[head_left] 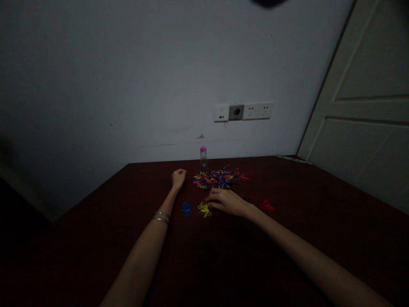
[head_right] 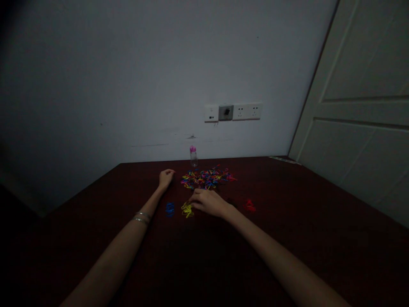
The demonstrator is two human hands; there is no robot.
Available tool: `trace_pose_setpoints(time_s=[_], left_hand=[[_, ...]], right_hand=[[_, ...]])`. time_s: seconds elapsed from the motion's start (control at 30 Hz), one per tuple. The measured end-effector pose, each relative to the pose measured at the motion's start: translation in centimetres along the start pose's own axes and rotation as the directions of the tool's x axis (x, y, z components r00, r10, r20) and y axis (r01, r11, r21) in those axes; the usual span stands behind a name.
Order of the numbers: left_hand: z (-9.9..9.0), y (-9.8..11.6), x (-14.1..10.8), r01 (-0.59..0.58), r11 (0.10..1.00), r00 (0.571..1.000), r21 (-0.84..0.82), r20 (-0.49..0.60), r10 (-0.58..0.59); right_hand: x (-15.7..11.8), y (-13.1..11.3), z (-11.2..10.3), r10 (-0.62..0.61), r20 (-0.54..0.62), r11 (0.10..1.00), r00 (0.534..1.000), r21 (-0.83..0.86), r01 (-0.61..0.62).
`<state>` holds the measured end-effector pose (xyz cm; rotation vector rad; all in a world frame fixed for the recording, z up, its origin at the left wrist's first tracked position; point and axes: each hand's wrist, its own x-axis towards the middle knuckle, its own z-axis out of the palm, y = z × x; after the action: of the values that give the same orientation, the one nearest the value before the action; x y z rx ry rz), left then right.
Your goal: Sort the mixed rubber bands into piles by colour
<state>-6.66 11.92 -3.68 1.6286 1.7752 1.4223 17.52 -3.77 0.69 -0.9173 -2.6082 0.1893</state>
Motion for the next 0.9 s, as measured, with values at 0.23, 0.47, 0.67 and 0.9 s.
trace_pose_setpoints(time_s=[0.23, 0.47, 0.67, 0.9], left_hand=[[0.4, -0.3, 0.1, -0.098, 0.988, 0.991, 0.117, 0.099, 0.087], [0.1, 0.3, 0.0, -0.289, 0.931, 0.907, 0.223, 0.375, 0.192], [-0.4, 2.2, -1.1, -0.359, 0.872, 0.851, 0.332, 0.501, 0.16], [-0.4, 2.4, -1.7, -0.355, 0.853, 0.866, 0.383, 0.48, 0.145]], right_hand=[[-0.2, 1.4, -1.0, 0.038, -0.073, 0.999, 0.997, 0.013, -0.037], [-1.2, 5.9, -3.1, 0.146, -0.217, 0.988, 0.965, 0.077, -0.132], [-4.0, 11.9, -4.2, 0.337, -0.397, 0.941, 0.854, 0.178, -0.288], [-8.5, 17.0, -4.0, 0.589, -0.464, 0.807, 0.662, 0.287, -0.517]])
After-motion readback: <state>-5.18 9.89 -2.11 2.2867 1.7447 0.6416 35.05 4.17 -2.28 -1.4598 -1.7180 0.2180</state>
